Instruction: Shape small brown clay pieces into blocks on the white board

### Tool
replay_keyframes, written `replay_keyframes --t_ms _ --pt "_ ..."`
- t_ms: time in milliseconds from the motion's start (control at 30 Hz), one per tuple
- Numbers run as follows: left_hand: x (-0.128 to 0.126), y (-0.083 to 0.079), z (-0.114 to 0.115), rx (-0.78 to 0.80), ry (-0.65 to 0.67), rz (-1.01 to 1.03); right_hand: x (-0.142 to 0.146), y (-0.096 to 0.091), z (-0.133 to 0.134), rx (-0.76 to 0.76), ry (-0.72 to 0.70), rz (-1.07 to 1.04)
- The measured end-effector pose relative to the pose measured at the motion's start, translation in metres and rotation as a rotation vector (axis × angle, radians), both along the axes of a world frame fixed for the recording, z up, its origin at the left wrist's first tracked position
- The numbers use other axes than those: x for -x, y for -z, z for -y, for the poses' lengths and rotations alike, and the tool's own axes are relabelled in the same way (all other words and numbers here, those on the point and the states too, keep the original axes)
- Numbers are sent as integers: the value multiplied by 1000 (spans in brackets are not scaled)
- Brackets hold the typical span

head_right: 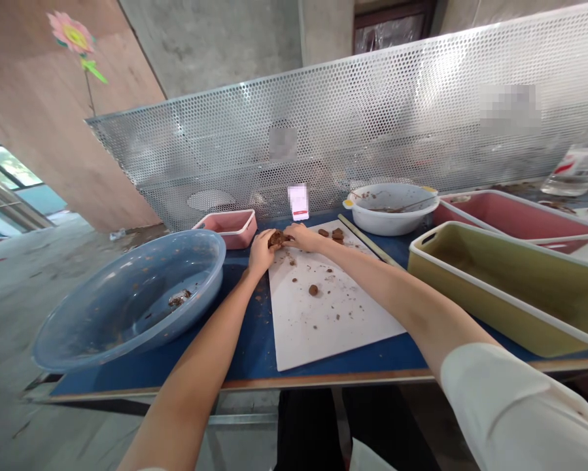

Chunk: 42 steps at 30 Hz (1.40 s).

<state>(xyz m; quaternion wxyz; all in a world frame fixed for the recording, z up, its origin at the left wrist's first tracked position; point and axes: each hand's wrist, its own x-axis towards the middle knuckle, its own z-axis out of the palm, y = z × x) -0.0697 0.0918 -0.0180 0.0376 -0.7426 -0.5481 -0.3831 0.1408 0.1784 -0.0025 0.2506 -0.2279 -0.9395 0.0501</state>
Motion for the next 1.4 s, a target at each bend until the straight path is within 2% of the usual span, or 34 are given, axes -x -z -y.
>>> replay_keyframes --t_ms 300,500,633,800,900,1033,1267,1400 --pt "1 -5 3 3 26 1 0 -18 24 -57 -22 74" --pt "0 -5 2 4 2 16 2 -37 54 -64 77 20" --pt "-3 -3 2 6 -16 35 -12 -59 83 -1 136 7" --pt "-4 0 2 -5 -9 28 -50 -75 140 61 77 237" --pt "-4 1 2 -1 -13 36 -72 -70 172 81 73 306" --pt "-5 1 2 5 -8 31 -91 -49 196 35 61 344" --pt "-5 0 2 -3 -6 27 -90 -13 213 -280 53 362" --pt "-5 0 4 9 -15 11 -86 -9 213 -286 57 411"
